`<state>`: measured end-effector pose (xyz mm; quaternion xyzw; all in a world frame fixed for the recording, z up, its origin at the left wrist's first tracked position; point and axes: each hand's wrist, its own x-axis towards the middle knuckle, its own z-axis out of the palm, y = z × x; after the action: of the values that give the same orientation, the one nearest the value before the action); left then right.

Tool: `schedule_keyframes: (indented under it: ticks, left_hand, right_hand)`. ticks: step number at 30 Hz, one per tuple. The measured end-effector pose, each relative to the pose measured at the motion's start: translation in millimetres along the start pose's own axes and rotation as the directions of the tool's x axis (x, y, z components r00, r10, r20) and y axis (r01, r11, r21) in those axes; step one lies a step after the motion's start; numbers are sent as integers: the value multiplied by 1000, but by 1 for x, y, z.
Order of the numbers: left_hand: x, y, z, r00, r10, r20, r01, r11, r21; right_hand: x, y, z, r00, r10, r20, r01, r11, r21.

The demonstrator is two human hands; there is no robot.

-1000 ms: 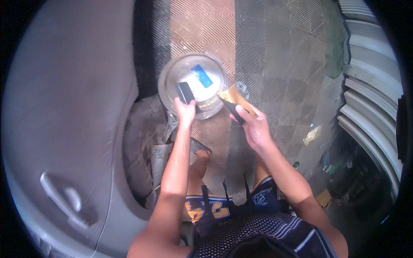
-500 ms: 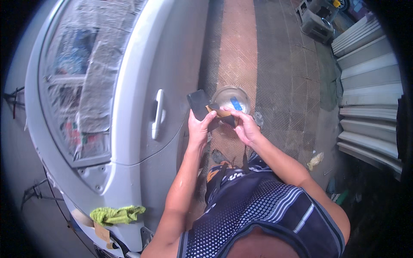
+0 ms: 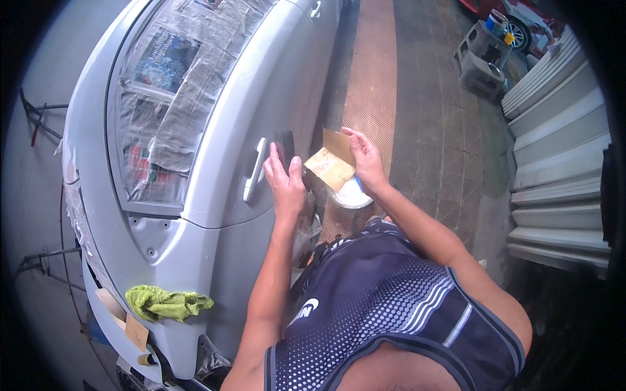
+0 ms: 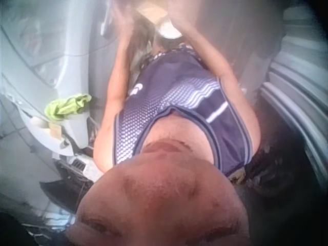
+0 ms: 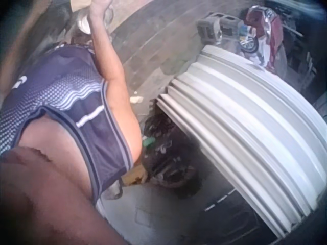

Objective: The person retrieves sandpaper from a car hood, dips it in a bucket of water, and sands the side panel of a silver car. The person repeatedly wets the sandpaper and continues sanding the same area.

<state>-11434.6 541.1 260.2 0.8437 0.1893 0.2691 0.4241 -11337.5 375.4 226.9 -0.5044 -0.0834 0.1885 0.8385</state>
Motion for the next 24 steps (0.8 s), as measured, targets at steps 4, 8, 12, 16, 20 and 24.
schedule_keyframes:
  ticks: [4,8,12,16,20,24]
  left_hand:
    - [2,62,5,979,178,95,-186,980,73]
    - [-10,57,25,950,282,137,-305,931,200]
    - [-20,51,23,969,220,112,-228,971,64]
    - [-23,54,4,999,-17,38,26,965,-259]
    - [-18,30,-5,995,3,102,40,906,-422]
    - [-31,34,-6,985,122,125,-82,954,-287]
  right_hand:
    - [-6,-17,10,996,-87,18,85,992,89]
    - [-14,-27,7,995,68,75,-87,952,292]
    - [-21,-27,6,989,122,78,-142,928,344]
    - [-29,-33,8,983,183,31,-183,933,311]
    - [-33,-32,6,973,196,123,-222,939,264]
    - [-43,-34,19,955,218,203,-273,915,297]
